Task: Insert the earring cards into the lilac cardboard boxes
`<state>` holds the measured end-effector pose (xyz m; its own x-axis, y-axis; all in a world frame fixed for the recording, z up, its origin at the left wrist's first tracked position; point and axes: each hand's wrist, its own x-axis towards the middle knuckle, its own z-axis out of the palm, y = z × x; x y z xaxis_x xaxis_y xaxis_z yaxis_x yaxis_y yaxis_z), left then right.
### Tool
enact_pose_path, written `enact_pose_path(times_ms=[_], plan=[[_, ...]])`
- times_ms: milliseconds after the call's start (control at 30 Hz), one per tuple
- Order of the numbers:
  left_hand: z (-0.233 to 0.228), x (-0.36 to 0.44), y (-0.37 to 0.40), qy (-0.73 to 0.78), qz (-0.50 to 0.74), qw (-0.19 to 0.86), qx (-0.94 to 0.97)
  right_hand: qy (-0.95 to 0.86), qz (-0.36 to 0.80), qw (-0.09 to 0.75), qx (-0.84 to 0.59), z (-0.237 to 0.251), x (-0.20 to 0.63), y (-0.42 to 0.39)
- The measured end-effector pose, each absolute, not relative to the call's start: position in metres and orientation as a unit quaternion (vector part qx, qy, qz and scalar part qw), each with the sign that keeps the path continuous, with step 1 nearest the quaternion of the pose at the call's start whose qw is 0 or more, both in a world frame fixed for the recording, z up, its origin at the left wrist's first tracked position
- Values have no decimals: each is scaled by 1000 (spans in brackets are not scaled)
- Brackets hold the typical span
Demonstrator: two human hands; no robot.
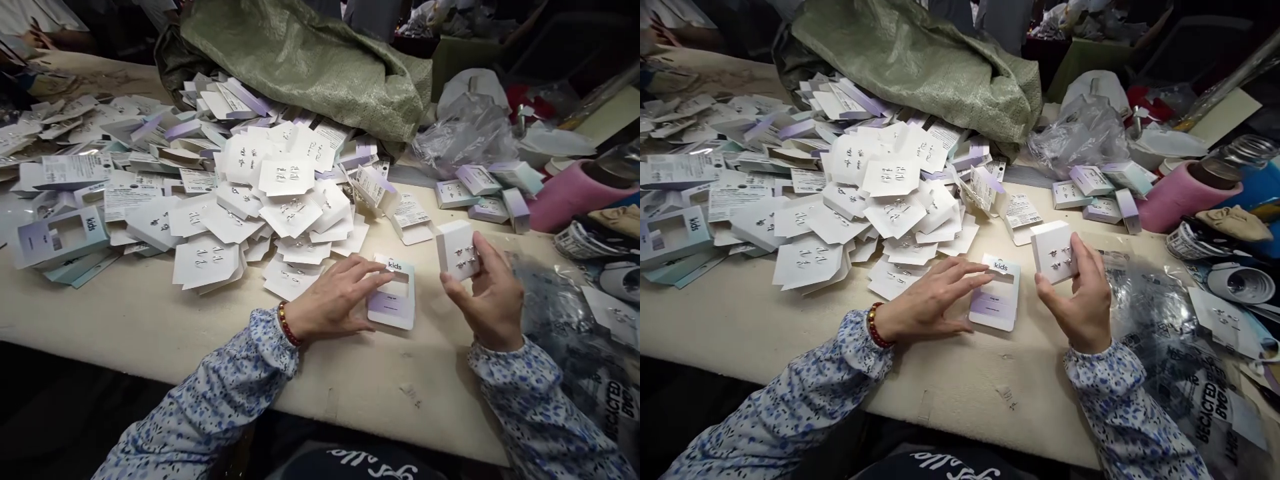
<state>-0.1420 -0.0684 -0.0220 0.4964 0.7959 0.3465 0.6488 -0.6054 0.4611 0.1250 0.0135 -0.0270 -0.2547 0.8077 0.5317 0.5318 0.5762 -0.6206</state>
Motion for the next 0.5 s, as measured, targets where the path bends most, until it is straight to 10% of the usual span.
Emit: enact_pose_path(times_ms=[500], plan=[[-34,-125,-32,476,416,-43,774,-774,219,459,-377,-22,126,71]])
